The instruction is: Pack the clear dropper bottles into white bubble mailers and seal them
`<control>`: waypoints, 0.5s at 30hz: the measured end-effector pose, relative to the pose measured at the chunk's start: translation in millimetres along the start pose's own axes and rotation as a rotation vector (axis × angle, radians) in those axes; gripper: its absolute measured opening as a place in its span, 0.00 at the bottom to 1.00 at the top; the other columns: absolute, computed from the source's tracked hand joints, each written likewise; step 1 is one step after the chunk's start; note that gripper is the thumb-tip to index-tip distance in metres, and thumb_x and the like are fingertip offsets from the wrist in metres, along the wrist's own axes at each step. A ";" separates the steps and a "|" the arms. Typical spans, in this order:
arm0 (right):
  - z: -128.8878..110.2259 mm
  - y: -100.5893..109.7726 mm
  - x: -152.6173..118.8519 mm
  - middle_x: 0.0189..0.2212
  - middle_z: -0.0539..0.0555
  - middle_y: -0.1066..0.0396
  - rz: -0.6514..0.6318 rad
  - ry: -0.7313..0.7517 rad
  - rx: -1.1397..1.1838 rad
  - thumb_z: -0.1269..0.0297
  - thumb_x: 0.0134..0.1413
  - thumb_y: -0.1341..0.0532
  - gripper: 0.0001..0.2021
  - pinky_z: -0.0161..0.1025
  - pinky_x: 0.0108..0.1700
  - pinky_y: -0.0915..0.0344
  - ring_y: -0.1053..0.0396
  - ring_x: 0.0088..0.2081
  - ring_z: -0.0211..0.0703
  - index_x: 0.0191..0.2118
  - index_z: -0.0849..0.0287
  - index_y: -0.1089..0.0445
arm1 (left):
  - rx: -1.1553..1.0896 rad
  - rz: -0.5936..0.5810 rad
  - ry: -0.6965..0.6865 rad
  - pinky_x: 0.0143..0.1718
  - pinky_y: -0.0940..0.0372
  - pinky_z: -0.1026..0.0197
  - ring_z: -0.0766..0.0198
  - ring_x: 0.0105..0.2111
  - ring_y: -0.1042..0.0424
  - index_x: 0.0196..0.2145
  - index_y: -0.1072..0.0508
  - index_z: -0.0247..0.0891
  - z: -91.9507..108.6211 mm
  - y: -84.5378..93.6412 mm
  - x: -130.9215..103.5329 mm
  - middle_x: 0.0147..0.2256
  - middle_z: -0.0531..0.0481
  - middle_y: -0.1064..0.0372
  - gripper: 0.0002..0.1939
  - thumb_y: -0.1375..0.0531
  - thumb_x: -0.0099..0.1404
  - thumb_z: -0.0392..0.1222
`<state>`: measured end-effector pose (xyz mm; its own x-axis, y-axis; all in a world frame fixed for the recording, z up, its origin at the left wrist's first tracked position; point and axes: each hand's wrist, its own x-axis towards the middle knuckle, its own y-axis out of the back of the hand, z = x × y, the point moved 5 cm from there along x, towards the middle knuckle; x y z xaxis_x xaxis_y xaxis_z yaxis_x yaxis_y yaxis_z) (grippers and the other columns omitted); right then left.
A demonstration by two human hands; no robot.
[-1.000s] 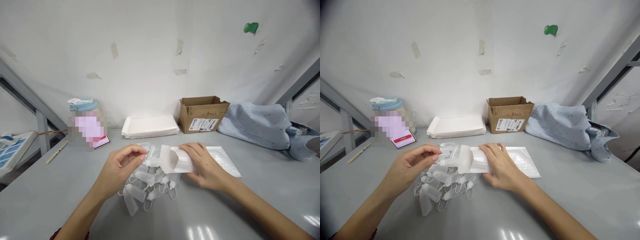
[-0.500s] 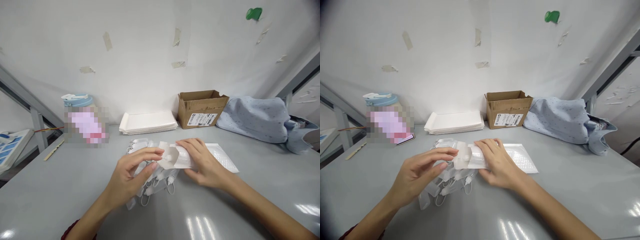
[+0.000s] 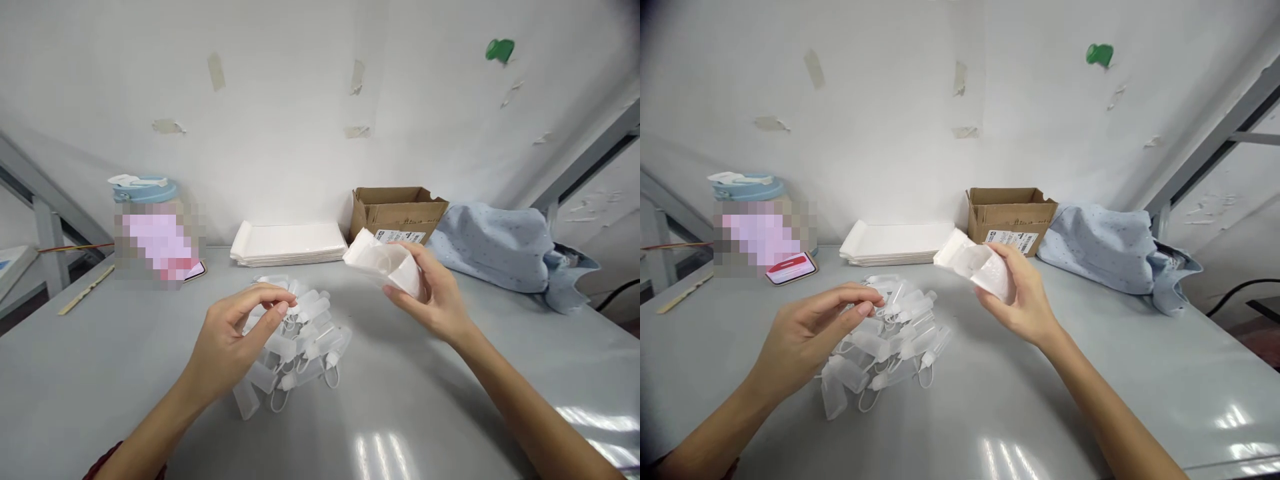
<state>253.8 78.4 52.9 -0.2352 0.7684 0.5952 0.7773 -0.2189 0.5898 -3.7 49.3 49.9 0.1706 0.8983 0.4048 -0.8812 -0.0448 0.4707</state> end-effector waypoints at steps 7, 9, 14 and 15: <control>-21.3 -15.3 -7.4 0.49 0.59 0.36 -0.104 0.091 0.024 0.69 0.47 0.40 0.26 0.51 0.48 0.37 0.35 0.48 0.56 0.54 0.53 0.42 | 0.096 -0.107 -0.051 0.40 0.35 0.61 0.64 0.37 0.32 0.56 0.37 0.50 -2.9 -20.0 -5.1 0.43 0.52 0.29 0.21 0.44 0.65 0.39; -30.4 -25.9 -12.5 0.49 0.60 0.36 -0.186 0.133 0.045 0.71 0.45 0.41 0.28 0.53 0.49 0.37 0.36 0.49 0.57 0.55 0.54 0.44 | 0.128 -0.146 -0.143 0.38 0.35 0.62 0.65 0.35 0.32 0.55 0.36 0.49 1.0 -27.6 -7.1 0.41 0.52 0.29 0.22 0.44 0.64 0.36; -44.6 -39.4 -21.2 0.52 0.61 0.37 -0.249 0.238 -0.028 0.71 0.46 0.42 0.33 0.55 0.53 0.40 0.40 0.54 0.56 0.60 0.55 0.51 | 0.162 -0.076 -0.280 0.28 0.38 0.66 0.66 0.29 0.32 0.38 0.26 0.41 8.6 -29.8 -10.9 0.30 0.52 0.31 0.11 0.47 0.64 0.31; -45.1 -40.2 -21.6 0.53 0.62 0.38 -0.245 0.255 -0.081 0.69 0.49 0.41 0.33 0.56 0.53 0.41 0.41 0.55 0.57 0.61 0.56 0.53 | 0.183 0.005 -0.281 0.29 0.38 0.66 0.66 0.29 0.32 0.38 0.27 0.41 9.1 -26.6 -11.2 0.31 0.52 0.30 0.11 0.46 0.65 0.31</control>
<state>201.2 43.4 40.9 -0.5546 0.6313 0.5421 0.6339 -0.1016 0.7667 21.8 36.5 40.0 0.3038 0.7437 0.5955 -0.7929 -0.1492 0.5908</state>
